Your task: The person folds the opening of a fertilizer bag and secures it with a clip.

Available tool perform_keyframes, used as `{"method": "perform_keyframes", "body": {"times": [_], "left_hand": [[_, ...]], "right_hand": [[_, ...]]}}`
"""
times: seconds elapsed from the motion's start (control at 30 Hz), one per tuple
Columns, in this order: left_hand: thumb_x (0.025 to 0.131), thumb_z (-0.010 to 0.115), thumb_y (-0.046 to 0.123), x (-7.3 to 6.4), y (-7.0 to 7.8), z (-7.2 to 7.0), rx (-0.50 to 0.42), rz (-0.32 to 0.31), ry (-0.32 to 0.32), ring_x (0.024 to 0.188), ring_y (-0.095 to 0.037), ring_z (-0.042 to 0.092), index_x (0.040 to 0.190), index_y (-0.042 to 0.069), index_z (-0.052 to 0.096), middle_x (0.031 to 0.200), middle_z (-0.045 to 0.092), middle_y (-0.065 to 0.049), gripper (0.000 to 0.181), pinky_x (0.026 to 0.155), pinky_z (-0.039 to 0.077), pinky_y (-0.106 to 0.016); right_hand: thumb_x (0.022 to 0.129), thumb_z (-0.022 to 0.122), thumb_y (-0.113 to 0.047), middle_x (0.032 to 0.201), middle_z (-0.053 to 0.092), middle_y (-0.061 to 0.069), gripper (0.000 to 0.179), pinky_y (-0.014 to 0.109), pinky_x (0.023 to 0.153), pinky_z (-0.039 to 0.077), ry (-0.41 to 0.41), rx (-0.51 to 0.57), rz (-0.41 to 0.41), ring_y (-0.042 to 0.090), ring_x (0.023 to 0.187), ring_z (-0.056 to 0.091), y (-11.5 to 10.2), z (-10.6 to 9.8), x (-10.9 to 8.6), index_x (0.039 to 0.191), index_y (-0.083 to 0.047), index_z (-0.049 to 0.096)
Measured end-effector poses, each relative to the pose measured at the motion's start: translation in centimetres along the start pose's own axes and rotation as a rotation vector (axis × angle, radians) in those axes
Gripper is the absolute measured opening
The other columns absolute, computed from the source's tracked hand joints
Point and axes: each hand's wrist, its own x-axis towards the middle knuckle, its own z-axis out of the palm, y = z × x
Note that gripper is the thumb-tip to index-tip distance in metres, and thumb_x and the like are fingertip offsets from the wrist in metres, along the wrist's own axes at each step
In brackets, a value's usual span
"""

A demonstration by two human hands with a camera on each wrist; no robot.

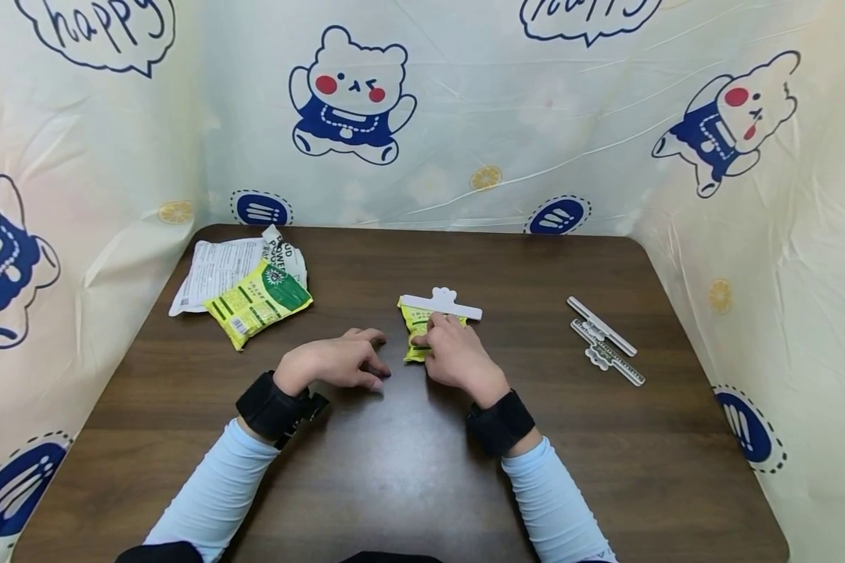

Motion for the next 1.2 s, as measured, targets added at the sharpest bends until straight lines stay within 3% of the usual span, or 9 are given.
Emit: {"method": "perform_keyframes", "body": {"times": [0.33, 0.5, 0.63, 1.2], "left_hand": [[0.101, 0.071, 0.025, -0.19, 0.26, -0.13, -0.007, 0.009, 0.01, 0.146, -0.046, 0.033, 0.126, 0.015, 0.078, 0.161, 0.038, -0.024, 0.028, 0.117, 0.035, -0.06], [0.101, 0.071, 0.025, -0.19, 0.21, -0.07, -0.007, 0.012, 0.012, 0.145, -0.047, 0.034, 0.125, 0.015, 0.078, 0.16, 0.039, -0.024, 0.028, 0.117, 0.036, -0.061], [0.101, 0.071, 0.025, -0.2, 0.19, -0.02, -0.004, 0.018, 0.022, 0.144, -0.047, 0.035, 0.125, 0.015, 0.078, 0.16, 0.04, -0.025, 0.028, 0.117, 0.036, -0.06], [0.101, 0.071, 0.025, -0.15, 0.26, 0.03, 0.0, 0.013, 0.032, 0.145, -0.047, 0.035, 0.127, 0.016, 0.077, 0.16, 0.04, -0.024, 0.029, 0.117, 0.036, -0.059]], "right_hand": [[0.094, 0.069, -0.01, 0.12, 0.055, 0.012, 0.037, 0.049, 0.085, 0.048, -0.01, -0.013, 0.115, 0.033, 0.106, 0.048, 0.8, -0.18, 0.21, 0.131, -0.01, 0.074], [0.095, 0.07, -0.011, 0.122, 0.056, 0.014, 0.042, 0.048, 0.085, 0.047, -0.024, -0.009, 0.075, 0.032, 0.105, 0.048, 0.45, -0.52, -0.15, 0.137, -0.012, 0.071], [0.095, 0.068, -0.009, 0.12, 0.057, 0.014, 0.037, 0.049, 0.087, 0.047, -0.018, -0.005, 0.037, 0.032, 0.104, 0.049, 0.11, -0.74, -0.45, 0.132, -0.008, 0.073], [0.1, 0.063, -0.007, 0.127, 0.054, 0.014, 0.032, 0.05, 0.099, 0.045, -0.083, 0.037, 0.054, 0.034, 0.114, 0.045, 0.29, -0.65, -0.39, 0.131, -0.007, 0.071]]}}
